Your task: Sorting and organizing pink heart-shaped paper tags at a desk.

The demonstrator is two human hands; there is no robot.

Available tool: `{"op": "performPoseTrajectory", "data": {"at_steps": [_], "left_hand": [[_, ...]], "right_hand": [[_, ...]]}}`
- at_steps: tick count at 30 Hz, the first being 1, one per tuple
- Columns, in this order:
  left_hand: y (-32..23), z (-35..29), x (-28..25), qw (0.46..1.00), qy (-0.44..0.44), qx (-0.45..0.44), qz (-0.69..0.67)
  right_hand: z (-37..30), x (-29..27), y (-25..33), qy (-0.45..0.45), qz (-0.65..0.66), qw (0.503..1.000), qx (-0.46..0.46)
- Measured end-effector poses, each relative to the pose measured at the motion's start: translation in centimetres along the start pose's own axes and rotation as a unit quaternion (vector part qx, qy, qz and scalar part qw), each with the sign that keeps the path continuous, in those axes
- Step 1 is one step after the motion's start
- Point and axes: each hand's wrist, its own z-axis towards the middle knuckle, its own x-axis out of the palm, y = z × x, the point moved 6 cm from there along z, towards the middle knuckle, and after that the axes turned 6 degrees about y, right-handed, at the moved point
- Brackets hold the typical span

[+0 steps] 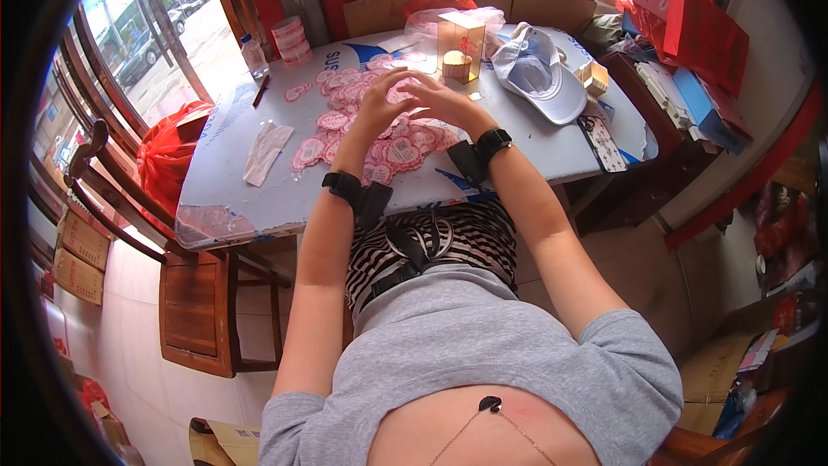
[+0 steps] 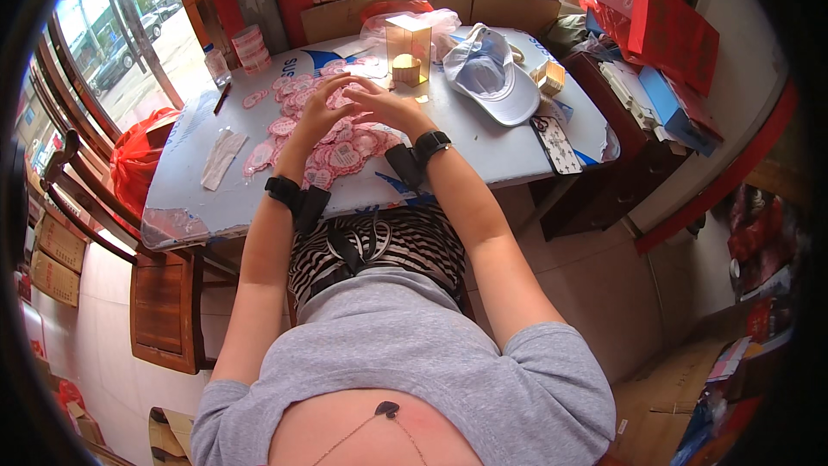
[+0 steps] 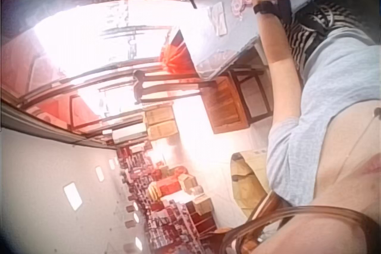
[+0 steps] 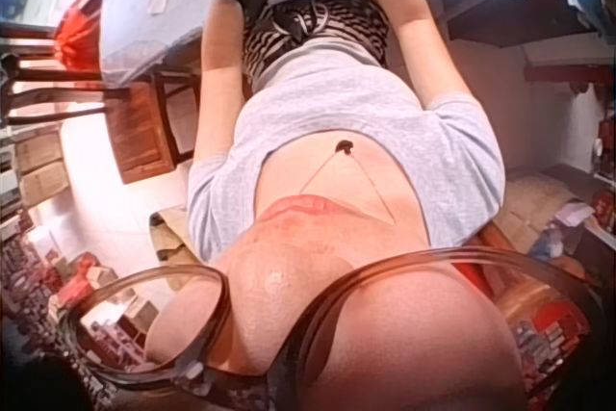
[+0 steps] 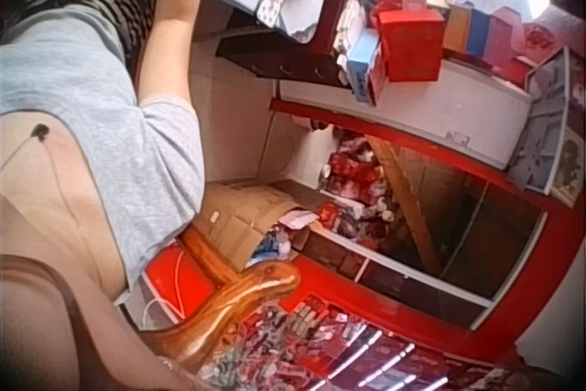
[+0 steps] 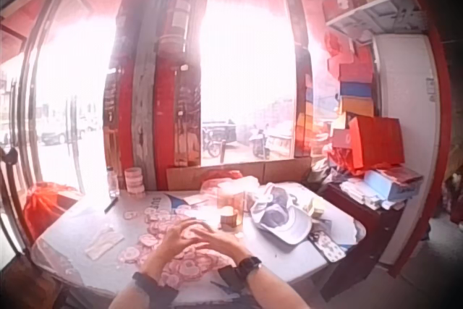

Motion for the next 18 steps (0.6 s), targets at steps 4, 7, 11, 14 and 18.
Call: {"op": "performPoseTrajectory", "data": {"at_steps": [4, 7, 11, 14, 18], "left_hand": [[0.9, -0.3, 0.9, 0.995, 0.074, -0.054, 0.038], [0.9, -0.3, 0.8, 0.996, 0.069, -0.052, 0.024], [-3.4, 1.0, -2.0, 0.997, -0.053, -0.004, 0.052], [-10.6, 2.5, -4.8, 0.994, -0.102, 0.031, -0.033], [-24.7, 0.7, -6.7, 0.937, -0.062, 0.325, -0.115]], "right_hand": [[-0.1, -1.0, -0.3, -0.076, -0.087, 0.993, 0.036], [0.0, -1.2, 0.1, -0.078, -0.074, 0.994, 0.022], [-0.1, -2.2, 0.9, -0.155, -0.105, 0.982, -0.011], [-0.1, -3.1, 0.7, -0.197, -0.075, 0.977, -0.028], [1.1, -3.3, 0.3, -0.164, -0.049, 0.983, -0.063]]}}
